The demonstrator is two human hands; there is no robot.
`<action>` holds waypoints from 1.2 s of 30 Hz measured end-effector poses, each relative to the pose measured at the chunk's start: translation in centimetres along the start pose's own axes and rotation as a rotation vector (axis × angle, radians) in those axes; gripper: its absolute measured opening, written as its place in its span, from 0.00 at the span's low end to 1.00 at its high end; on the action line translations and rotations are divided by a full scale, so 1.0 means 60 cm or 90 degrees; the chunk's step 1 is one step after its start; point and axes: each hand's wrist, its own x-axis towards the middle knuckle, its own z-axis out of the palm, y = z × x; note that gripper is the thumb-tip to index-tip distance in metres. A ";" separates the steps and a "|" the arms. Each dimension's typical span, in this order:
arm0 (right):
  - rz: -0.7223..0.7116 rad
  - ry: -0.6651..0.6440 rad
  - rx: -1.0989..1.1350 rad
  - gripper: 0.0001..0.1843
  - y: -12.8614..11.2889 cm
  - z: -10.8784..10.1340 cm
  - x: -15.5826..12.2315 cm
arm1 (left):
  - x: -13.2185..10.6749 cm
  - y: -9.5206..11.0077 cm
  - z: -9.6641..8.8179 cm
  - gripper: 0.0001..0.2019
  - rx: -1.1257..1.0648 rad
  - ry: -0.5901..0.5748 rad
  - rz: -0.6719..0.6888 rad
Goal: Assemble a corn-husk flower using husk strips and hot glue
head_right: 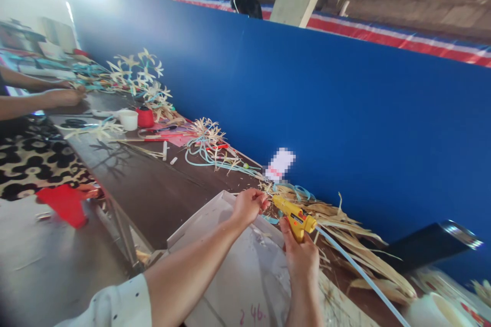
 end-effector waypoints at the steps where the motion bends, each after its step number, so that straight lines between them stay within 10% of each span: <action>1: 0.001 0.003 -0.002 0.28 0.001 0.001 0.000 | -0.001 0.001 0.000 0.07 -0.002 -0.001 0.001; 36: 0.027 -0.013 -0.003 0.25 -0.005 -0.013 0.003 | -0.005 -0.008 0.002 0.11 0.083 -0.042 0.041</action>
